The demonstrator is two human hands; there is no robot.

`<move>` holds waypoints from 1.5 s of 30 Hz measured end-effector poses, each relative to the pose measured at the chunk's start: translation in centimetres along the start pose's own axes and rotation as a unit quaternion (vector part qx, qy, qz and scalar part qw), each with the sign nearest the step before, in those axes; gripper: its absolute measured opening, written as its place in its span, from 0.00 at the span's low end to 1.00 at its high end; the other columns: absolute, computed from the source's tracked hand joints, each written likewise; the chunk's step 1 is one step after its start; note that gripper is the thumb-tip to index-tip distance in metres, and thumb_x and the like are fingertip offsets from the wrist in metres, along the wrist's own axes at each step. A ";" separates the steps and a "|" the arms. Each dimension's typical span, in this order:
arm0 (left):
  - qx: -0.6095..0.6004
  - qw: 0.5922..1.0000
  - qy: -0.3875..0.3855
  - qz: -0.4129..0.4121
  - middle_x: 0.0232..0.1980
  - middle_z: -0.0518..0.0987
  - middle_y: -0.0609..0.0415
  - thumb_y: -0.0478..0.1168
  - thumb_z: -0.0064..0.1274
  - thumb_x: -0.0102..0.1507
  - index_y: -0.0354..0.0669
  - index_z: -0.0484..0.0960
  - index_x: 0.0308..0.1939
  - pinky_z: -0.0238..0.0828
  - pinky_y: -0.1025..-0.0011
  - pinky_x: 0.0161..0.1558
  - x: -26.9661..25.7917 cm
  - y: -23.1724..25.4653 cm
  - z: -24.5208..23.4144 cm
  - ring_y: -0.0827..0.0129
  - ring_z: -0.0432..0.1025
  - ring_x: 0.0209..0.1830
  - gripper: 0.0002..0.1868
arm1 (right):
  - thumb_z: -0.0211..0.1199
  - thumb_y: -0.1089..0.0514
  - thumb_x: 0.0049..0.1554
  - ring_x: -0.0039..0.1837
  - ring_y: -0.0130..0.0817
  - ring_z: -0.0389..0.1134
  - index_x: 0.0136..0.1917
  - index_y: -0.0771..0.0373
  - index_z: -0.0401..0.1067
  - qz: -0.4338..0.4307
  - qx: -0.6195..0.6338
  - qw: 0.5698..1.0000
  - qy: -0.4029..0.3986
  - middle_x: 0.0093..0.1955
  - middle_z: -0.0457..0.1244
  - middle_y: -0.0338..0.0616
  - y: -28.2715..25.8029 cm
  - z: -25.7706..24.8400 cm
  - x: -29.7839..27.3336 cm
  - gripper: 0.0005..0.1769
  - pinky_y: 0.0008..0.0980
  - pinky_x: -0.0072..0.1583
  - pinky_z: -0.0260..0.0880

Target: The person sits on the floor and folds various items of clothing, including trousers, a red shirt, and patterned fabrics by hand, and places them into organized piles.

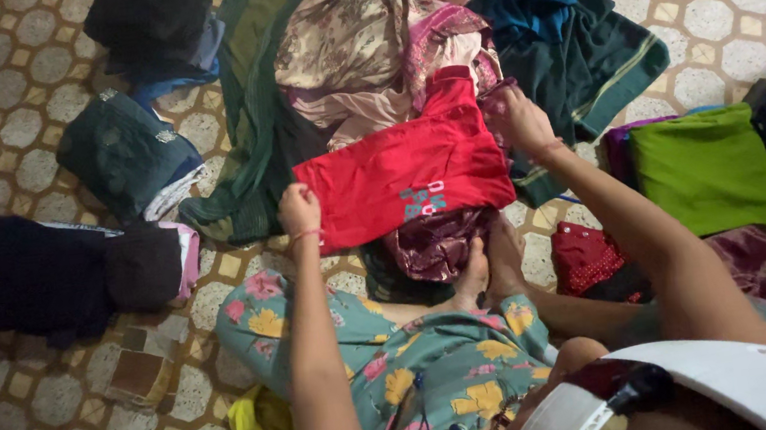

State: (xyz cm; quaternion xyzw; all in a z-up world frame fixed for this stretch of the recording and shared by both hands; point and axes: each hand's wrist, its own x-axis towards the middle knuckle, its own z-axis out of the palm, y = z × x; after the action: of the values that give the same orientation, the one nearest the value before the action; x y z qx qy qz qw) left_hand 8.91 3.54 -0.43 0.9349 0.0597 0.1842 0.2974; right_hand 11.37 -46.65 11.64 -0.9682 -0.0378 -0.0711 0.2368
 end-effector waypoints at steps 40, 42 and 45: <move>0.235 0.951 -0.177 0.092 0.51 0.79 0.53 0.45 0.50 0.63 0.54 0.87 0.39 0.60 0.40 0.61 -3.1 1.2 -0.6 0.58 0.70 0.58 0.10 | 0.66 0.43 0.62 0.51 0.50 0.71 0.48 0.60 0.77 -0.030 -0.017 0.996 -0.084 0.47 0.69 0.51 0.7 2.8 -5.7 0.17 0.46 0.54 0.71; 0.208 0.963 -0.167 0.046 0.52 0.80 0.53 0.46 0.51 0.64 0.54 0.87 0.40 0.62 0.41 0.60 -3.1 1.8 -0.1 0.57 0.71 0.58 0.10 | 0.66 0.44 0.60 0.51 0.52 0.71 0.52 0.62 0.75 0.065 0.052 0.996 -0.037 0.49 0.68 0.54 1.6 4.3 -5.0 0.19 0.48 0.53 0.71; 0.133 0.986 -0.095 -0.044 0.50 0.81 0.52 0.48 0.53 0.64 0.54 0.86 0.43 0.67 0.45 0.57 -3.1 1.5 -0.2 0.54 0.73 0.54 0.09 | 0.67 0.45 0.60 0.55 0.56 0.69 0.56 0.62 0.74 0.059 0.057 0.996 0.044 0.54 0.66 0.58 1.7 6.2 -5.0 0.21 0.50 0.55 0.70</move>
State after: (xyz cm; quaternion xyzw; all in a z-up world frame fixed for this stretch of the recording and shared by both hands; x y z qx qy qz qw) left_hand 5.91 1.74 -0.36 0.9758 0.0957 0.0717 0.1829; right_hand 7.39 -45.49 4.59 -0.9497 0.0257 -0.0974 0.2964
